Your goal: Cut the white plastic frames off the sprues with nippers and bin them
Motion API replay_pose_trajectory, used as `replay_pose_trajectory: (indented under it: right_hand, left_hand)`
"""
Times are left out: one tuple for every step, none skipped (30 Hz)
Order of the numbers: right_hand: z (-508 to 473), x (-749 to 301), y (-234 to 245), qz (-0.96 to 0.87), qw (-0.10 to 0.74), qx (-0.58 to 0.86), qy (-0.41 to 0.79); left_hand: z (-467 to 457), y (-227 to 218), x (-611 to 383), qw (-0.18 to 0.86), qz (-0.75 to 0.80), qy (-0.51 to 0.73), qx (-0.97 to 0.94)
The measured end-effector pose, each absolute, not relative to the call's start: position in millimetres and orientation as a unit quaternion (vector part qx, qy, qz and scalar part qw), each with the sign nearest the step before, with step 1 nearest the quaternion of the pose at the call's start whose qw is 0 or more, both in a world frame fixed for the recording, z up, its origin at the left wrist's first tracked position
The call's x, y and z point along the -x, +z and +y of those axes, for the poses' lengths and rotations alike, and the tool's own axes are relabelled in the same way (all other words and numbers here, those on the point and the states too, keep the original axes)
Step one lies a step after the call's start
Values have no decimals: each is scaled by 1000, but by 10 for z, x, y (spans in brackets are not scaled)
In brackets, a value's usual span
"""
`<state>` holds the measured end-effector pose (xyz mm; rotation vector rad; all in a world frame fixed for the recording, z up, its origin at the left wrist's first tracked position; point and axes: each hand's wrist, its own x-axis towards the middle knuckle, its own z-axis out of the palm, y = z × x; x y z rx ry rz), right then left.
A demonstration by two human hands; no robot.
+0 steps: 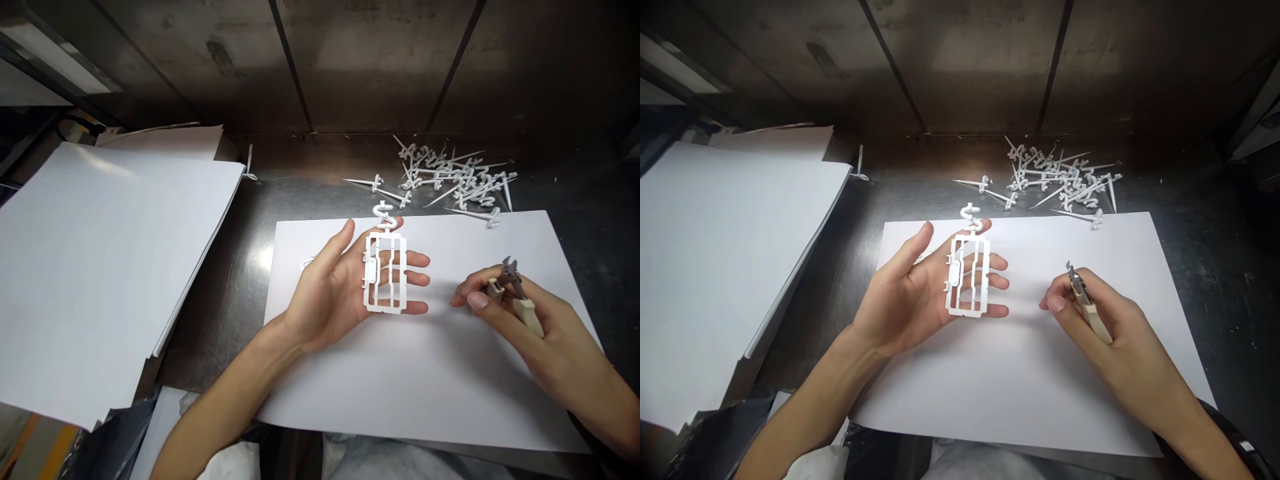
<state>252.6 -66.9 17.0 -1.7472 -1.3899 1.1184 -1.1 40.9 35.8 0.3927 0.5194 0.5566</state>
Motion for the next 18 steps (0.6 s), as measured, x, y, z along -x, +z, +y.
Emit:
replay_pose_trajectory:
  right_hand:
    - [-666, -2535, 162, -529, 316, 664, 423]
    - [-663, -2541, 156, -532, 315, 663, 422]
    - [-661, -2545, 152, -535, 316, 660, 421]
    - [-661, -2548, 149, -538, 317, 658, 421]
    - [-663, -2552, 147, -541, 317, 656, 421]
    - [-665, -2555, 145, -544, 318, 653, 420]
    - [-669, -2557, 144, -548, 318, 649, 421]
    - [-672, -2559, 142, -551, 319, 645, 422]
    - [-674, -2560, 141, -551, 317, 644, 425]
    - [-676, -2559, 140, -550, 315, 645, 428]
    - [-677, -2558, 140, -548, 313, 645, 432]
    - [-677, -2555, 141, -545, 312, 646, 435]
    - [-677, -2553, 144, -543, 312, 646, 437]
    - [-676, -2549, 150, -541, 314, 646, 437]
    - [-674, -2546, 158, -540, 315, 646, 437]
    - [-671, -2541, 169, -540, 316, 646, 437]
    - [-668, -2535, 181, -541, 314, 646, 439]
    - [-663, -2530, 194, -543, 311, 644, 441]
  left_hand:
    - [406, 362, 11, 912, 247, 268, -191]
    - [403, 366, 11, 913, 243, 267, -190]
    - [400, 367, 11, 914, 242, 266, -189]
    - [398, 367, 12, 914, 242, 266, -188]
    - [396, 366, 13, 914, 243, 267, -185]
    - [395, 363, 14, 914, 244, 267, -183]
    - [394, 361, 15, 914, 245, 268, -180]
    - [394, 359, 17, 914, 245, 269, -178]
    - [394, 357, 17, 914, 246, 270, -176]
    - [395, 358, 17, 914, 247, 270, -174]
    - [397, 359, 16, 914, 248, 270, -173]
    - [399, 360, 13, 914, 249, 270, -173]
    - [400, 361, 10, 914, 251, 270, -172]
    - [402, 362, 6, 913, 253, 269, -172]
    - [401, 362, 2, 913, 255, 268, -172]
    - [399, 360, -2, 911, 260, 266, -177]
    - [392, 358, -4, 906, 270, 264, -193]
    - [382, 357, -5, 895, 284, 261, -224]
